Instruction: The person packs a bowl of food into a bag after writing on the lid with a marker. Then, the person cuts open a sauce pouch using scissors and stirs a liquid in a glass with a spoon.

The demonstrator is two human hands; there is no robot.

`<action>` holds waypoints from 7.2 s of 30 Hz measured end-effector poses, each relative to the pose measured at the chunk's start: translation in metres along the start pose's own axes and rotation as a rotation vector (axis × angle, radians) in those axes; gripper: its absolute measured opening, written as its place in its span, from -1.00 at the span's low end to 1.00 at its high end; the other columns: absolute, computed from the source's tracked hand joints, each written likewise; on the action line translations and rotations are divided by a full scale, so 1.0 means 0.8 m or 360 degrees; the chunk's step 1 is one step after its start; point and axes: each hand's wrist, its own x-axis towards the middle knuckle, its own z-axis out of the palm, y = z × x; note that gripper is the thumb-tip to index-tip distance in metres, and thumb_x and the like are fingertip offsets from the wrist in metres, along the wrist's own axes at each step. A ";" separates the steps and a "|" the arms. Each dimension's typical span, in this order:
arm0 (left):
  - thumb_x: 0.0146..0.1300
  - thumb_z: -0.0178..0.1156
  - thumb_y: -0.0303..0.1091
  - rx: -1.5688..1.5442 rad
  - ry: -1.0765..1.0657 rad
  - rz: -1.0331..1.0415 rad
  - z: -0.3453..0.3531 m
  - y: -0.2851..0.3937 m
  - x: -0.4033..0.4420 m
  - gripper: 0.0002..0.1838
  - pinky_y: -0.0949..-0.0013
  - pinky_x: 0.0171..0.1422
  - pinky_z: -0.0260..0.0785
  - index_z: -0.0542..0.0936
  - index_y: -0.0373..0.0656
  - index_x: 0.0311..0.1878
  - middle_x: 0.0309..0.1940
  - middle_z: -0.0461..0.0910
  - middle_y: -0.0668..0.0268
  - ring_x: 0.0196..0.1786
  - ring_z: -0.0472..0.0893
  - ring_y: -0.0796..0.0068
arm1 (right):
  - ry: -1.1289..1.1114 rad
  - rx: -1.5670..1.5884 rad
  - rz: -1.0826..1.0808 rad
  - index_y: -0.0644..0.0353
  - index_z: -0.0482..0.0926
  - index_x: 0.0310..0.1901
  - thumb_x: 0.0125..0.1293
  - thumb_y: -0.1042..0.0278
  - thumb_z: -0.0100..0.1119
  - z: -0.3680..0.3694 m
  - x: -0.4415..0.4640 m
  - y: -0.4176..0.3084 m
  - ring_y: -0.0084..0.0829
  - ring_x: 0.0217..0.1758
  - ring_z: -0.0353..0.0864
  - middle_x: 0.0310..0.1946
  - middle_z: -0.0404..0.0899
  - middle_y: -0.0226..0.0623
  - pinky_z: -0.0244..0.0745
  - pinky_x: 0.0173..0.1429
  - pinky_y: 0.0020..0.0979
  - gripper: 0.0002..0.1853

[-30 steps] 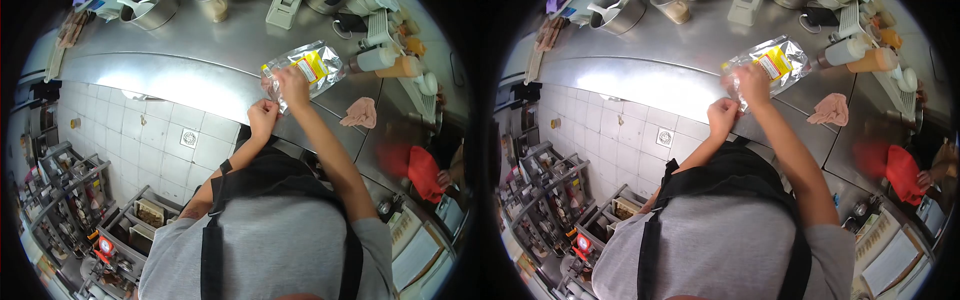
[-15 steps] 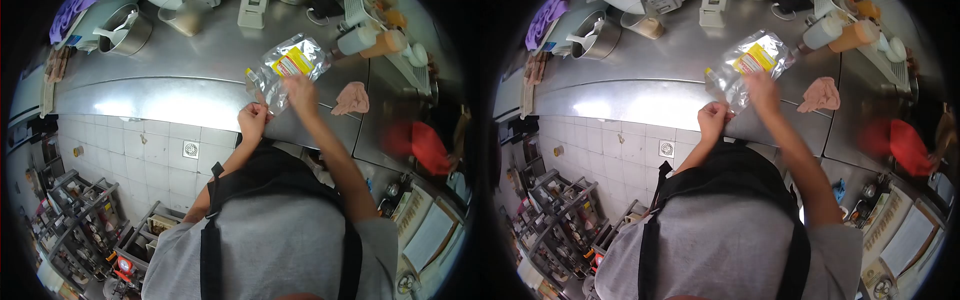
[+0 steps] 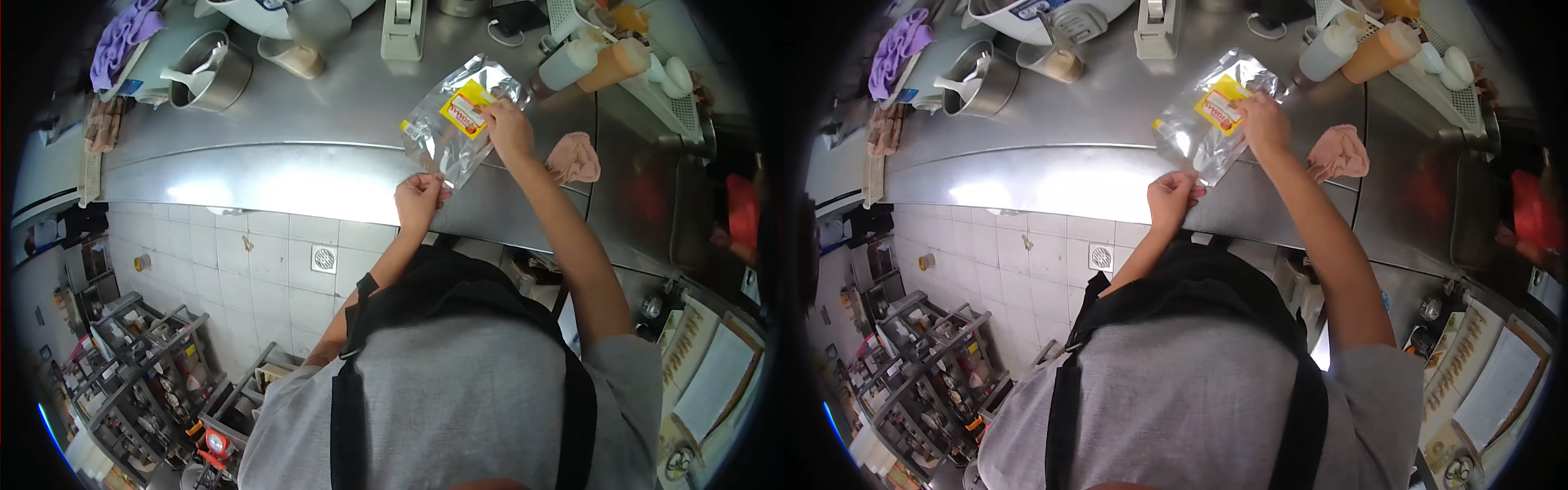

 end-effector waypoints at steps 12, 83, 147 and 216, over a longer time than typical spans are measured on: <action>0.25 0.24 -0.33 -0.0010 0.0012 -0.0065 0.006 0.009 0.001 -0.80 0.58 -0.49 0.42 0.57 -0.30 -0.37 -0.54 0.65 0.25 -0.50 0.66 0.55 | -0.0054 -0.0151 -0.0042 0.01 0.65 -0.41 0.21 0.28 0.08 0.050 0.039 -0.029 -0.22 -0.33 0.63 -0.40 0.56 -0.23 0.52 -0.30 -0.17 -0.84; 0.25 0.26 -0.29 -0.0070 -0.0136 -0.0158 -0.003 0.003 0.011 -0.79 0.54 -0.45 0.47 0.54 -0.26 -0.32 -0.49 0.67 0.22 -0.46 0.67 0.52 | -0.0331 -0.0035 0.0442 0.05 0.70 -0.34 0.18 0.32 0.17 0.022 0.066 -0.053 -0.30 -0.23 0.62 -0.42 0.60 -0.27 0.50 -0.05 -0.27 -0.88; 0.29 0.17 -0.53 -0.0053 0.0767 0.1466 0.000 0.230 -0.128 -0.91 0.65 -0.12 0.32 0.45 -0.26 -0.31 -0.37 0.56 0.38 -0.30 0.47 0.75 | -0.0268 0.1059 -0.0530 0.26 0.62 -0.01 0.23 0.27 0.29 -0.311 0.219 -0.070 -0.69 -0.35 0.51 -0.39 0.60 -0.47 0.42 -0.17 -0.65 -0.66; 0.30 0.22 -0.37 -0.0022 0.1831 0.1408 -0.677 0.172 -0.293 -0.90 0.68 -0.57 -0.10 0.56 -0.18 -0.27 -0.62 0.37 0.59 -0.62 0.19 0.87 | -0.1631 0.1382 0.0153 0.30 0.30 0.30 0.28 0.35 0.23 0.303 -0.160 -0.405 -0.43 0.05 0.57 0.10 0.52 -0.11 0.43 0.16 -0.43 -0.41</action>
